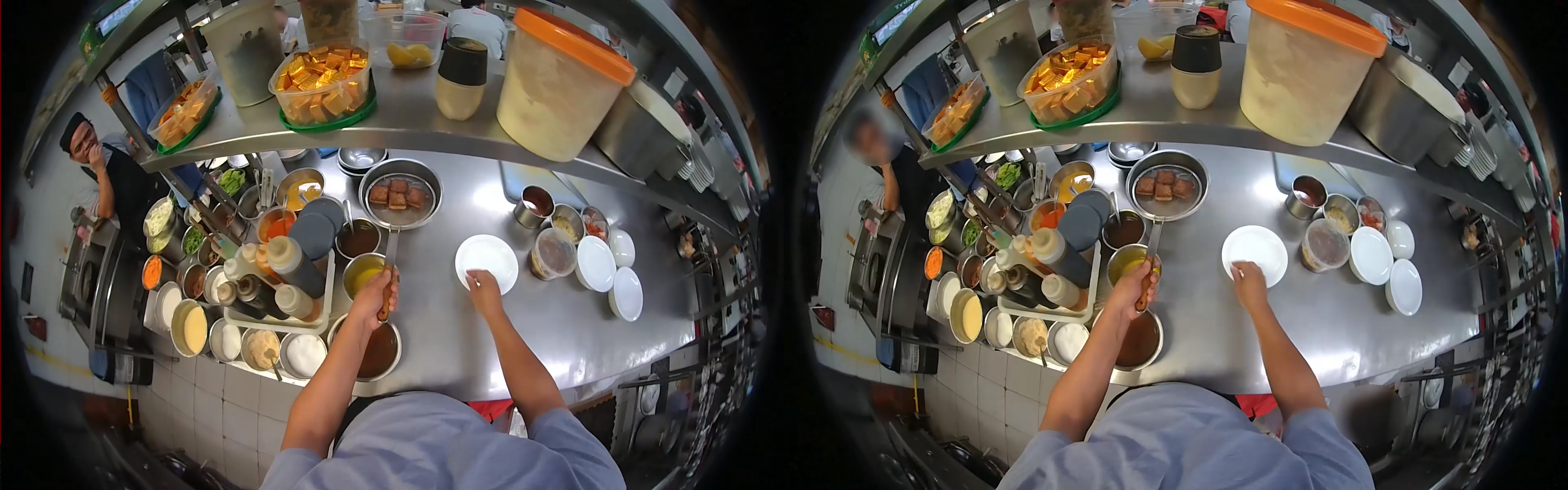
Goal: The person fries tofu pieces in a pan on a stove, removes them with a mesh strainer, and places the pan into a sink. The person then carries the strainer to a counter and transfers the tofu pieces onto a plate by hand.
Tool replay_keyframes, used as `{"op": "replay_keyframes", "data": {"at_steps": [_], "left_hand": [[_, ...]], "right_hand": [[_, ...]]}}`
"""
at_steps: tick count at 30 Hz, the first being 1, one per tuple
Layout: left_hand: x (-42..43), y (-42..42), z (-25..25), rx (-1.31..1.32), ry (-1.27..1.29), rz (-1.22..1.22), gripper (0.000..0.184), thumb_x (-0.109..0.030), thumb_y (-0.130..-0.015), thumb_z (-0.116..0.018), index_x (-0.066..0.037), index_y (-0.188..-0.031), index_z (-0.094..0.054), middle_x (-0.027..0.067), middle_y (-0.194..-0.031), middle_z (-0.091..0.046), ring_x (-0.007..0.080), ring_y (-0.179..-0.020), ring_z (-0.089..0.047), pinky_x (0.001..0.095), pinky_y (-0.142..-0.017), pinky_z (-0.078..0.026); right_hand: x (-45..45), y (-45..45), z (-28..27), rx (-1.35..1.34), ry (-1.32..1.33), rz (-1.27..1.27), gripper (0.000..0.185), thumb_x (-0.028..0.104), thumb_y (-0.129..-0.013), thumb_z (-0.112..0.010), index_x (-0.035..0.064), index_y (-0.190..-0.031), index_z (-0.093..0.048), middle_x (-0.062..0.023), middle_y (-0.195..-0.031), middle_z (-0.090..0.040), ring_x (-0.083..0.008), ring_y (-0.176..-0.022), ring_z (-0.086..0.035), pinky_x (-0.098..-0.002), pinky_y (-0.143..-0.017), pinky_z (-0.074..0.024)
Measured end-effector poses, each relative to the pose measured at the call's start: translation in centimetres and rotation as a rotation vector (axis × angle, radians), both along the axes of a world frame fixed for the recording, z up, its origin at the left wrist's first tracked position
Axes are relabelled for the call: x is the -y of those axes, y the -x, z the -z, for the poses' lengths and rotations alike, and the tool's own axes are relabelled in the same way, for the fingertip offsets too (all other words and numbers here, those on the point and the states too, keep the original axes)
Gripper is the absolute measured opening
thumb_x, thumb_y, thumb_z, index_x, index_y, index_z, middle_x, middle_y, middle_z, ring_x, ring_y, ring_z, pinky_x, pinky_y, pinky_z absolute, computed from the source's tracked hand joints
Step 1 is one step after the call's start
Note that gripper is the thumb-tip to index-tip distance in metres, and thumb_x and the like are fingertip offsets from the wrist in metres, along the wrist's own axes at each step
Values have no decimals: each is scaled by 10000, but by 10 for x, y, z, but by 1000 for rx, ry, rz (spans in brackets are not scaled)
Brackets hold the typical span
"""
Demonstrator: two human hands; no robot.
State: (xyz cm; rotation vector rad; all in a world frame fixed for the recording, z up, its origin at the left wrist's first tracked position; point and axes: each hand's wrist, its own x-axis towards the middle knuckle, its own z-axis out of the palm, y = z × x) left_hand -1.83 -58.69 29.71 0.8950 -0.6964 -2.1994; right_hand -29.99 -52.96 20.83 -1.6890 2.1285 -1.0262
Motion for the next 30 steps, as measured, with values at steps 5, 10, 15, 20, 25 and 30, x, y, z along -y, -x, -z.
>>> {"op": "replay_keyframes", "data": {"at_steps": [5,10,15,20,25,30], "left_hand": [[-2,3,5,34,-14,-25,206,-276,-958,-371,-96,-973,-471,-9,-662,-458,86,-468,-414,221,-411,-367],[-2,2,-10,27,31,-60,214,-267,-958,-370,-87,-1016,-469,-5,-671,-453,86,-463,-404,218,-409,-355],[5,0,-9,-15,-1,-66,217,-260,-955,-381,-81,-1037,-470,-1,-684,-465,90,-472,-408,223,-417,-360],[-3,-3,-19,-14,21,-45,212,-255,-952,-387,-76,-1034,-468,0,-678,-461,88,-474,-417,220,-421,-366],[-30,-8,-20,2,-52,24,229,-253,-950,-397,-68,-1067,-463,3,-674,-462,89,-459,-414,224,-409,-361],[-63,-8,-29,40,-119,71,261,-239,-948,-407,-35,-1104,-453,24,-668,-463,100,-441,-412,239,-399,-348]], "right_hand": [[120,-18,-26,1154,-209,106,305,321,-885,-492,46,-1008,-534,-59,-820,-603,-131,-666,-560,-239,-553,-424],[186,-39,-31,1213,-233,140,276,252,-866,-505,47,-1047,-467,-63,-812,-563,-157,-622,-557,-272,-533,-449],[197,-47,-25,1243,-139,182,221,128,-810,-553,30,-974,-442,-75,-739,-518,-176,-581,-549,-312,-502,-482],[156,-43,-28,1321,-124,93,188,63,-786,-559,20,-899,-414,-93,-725,-508,-185,-563,-534,-330,-505,-501],[67,-35,-29,1342,-134,176,178,60,-799,-555,27,-902,-414,-96,-739,-525,-181,-584,-552,-314,-527,-505],[6,-16,-33,1379,-130,159,192,98,-833,-561,25,-954,-430,-101,-790,-553,-166,-648,-581,-284,-578,-506]]}}
